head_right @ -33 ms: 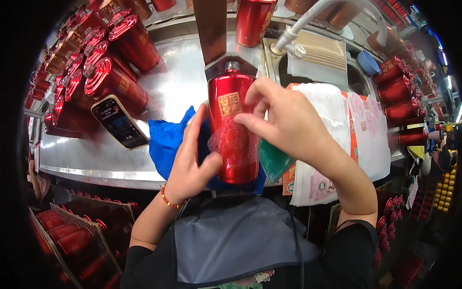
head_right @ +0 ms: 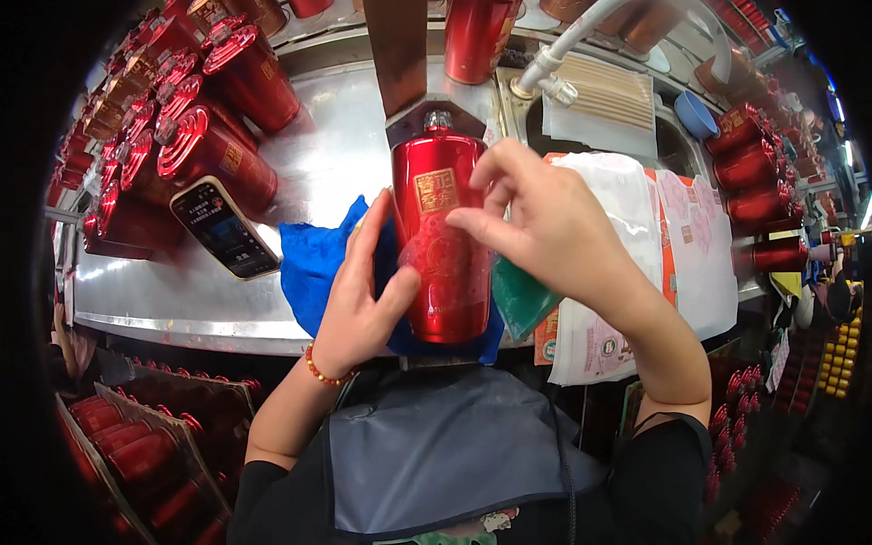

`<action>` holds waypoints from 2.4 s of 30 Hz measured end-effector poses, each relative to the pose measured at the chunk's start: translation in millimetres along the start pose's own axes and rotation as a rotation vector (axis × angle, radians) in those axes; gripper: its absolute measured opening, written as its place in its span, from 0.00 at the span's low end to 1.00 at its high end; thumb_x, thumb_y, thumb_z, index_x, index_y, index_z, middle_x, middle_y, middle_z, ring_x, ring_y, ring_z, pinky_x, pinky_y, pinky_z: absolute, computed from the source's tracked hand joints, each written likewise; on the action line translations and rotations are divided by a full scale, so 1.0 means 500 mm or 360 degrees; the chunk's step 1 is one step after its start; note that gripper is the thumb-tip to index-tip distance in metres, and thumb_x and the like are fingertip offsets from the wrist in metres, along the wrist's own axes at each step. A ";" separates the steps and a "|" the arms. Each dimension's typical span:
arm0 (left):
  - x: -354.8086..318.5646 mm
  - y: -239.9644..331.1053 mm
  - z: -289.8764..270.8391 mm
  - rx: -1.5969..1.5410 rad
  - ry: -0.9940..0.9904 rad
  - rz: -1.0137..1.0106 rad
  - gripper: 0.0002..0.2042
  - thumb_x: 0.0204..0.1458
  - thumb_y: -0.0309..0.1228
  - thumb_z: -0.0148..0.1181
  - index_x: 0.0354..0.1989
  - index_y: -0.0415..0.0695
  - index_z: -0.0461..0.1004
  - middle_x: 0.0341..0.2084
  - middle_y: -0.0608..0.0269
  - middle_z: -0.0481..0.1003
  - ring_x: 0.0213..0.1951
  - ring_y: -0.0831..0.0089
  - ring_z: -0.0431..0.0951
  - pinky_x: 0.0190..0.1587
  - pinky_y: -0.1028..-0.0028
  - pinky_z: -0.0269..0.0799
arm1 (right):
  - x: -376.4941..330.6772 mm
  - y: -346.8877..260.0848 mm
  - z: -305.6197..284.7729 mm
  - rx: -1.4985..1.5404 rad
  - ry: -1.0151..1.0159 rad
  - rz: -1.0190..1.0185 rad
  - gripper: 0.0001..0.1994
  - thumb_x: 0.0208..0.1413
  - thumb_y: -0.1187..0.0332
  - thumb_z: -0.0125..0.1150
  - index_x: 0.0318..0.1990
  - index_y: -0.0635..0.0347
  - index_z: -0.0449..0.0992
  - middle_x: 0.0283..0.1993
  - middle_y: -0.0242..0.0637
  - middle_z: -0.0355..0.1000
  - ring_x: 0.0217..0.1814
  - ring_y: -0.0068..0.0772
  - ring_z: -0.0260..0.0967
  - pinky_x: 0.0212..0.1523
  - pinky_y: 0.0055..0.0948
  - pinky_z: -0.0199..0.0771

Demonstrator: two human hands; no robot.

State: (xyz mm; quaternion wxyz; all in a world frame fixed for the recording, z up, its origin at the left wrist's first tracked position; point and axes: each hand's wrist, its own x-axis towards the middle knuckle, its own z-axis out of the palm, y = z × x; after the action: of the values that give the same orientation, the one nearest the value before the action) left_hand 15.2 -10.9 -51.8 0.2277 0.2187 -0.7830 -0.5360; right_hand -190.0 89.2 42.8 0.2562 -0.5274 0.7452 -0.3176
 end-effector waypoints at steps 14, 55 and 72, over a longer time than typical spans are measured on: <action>-0.001 -0.024 0.006 -0.0302 -0.0101 -0.0104 0.43 0.59 0.41 0.67 0.74 0.31 0.50 0.72 0.34 0.52 0.77 0.49 0.46 0.75 0.58 0.47 | -0.100 0.079 0.099 0.1322 -0.0027 0.0403 0.51 0.50 0.66 0.80 0.75 0.68 0.50 0.64 0.49 0.64 0.36 0.15 0.71 0.36 0.17 0.73; 0.055 0.031 0.013 -0.1013 -0.0073 -0.0283 0.34 0.65 0.29 0.59 0.75 0.33 0.50 0.66 0.53 0.66 0.66 0.69 0.66 0.68 0.68 0.62 | -0.091 0.102 0.098 0.1705 -0.0117 0.0497 0.38 0.58 0.63 0.73 0.71 0.66 0.59 0.59 0.42 0.70 0.42 0.17 0.72 0.35 0.16 0.72; 0.022 0.032 0.010 -0.0991 -0.0166 -0.0291 0.33 0.65 0.26 0.57 0.75 0.34 0.49 0.67 0.53 0.64 0.68 0.67 0.65 0.70 0.66 0.59 | -0.090 0.105 0.097 0.1611 -0.0119 0.0442 0.37 0.57 0.63 0.74 0.69 0.69 0.62 0.59 0.44 0.72 0.47 0.21 0.74 0.40 0.19 0.73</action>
State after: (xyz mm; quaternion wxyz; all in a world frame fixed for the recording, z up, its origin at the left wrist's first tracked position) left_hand 1.9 -8.1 -37.2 0.1942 0.1801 -0.5692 -0.7784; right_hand -173.8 134.6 -26.4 0.5449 -0.2450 0.5518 -0.5819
